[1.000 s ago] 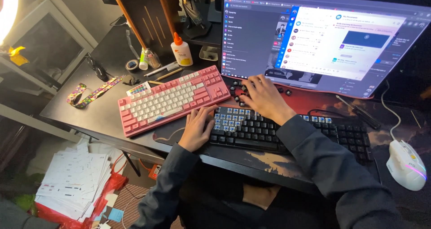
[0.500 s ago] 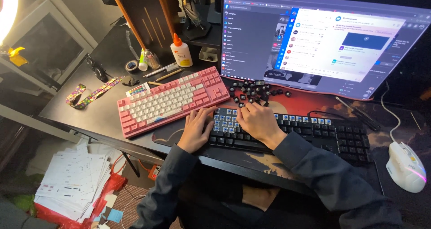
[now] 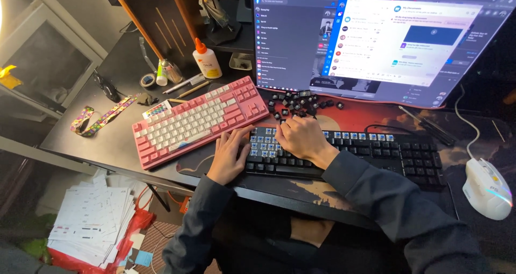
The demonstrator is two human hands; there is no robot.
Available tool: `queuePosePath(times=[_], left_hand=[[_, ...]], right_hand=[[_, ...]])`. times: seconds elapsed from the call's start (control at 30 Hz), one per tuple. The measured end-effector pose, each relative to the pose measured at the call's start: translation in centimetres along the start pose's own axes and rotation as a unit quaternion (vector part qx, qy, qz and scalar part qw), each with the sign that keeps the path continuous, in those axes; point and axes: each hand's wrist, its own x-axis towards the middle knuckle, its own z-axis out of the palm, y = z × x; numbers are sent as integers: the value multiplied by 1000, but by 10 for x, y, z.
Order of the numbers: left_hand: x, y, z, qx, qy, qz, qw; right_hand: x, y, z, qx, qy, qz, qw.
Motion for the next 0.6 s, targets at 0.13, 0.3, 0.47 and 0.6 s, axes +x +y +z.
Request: queuePosePath(times=[0.13, 0.3, 0.47, 0.6], left_hand=[[-2, 4, -2, 20, 9, 2, 1000], [-2, 4, -2, 22, 16, -1, 1000], [-1, 4, -2, 19, 24, 0, 1000], [-2, 2, 1, 18, 28, 0, 999]], right_hand=[[2, 1, 0, 41, -10, 7, 999], [1, 3, 1, 58, -18, 38, 997], [0, 3, -2, 93, -18, 63, 994], [0, 4, -8, 71, -16, 56, 996]])
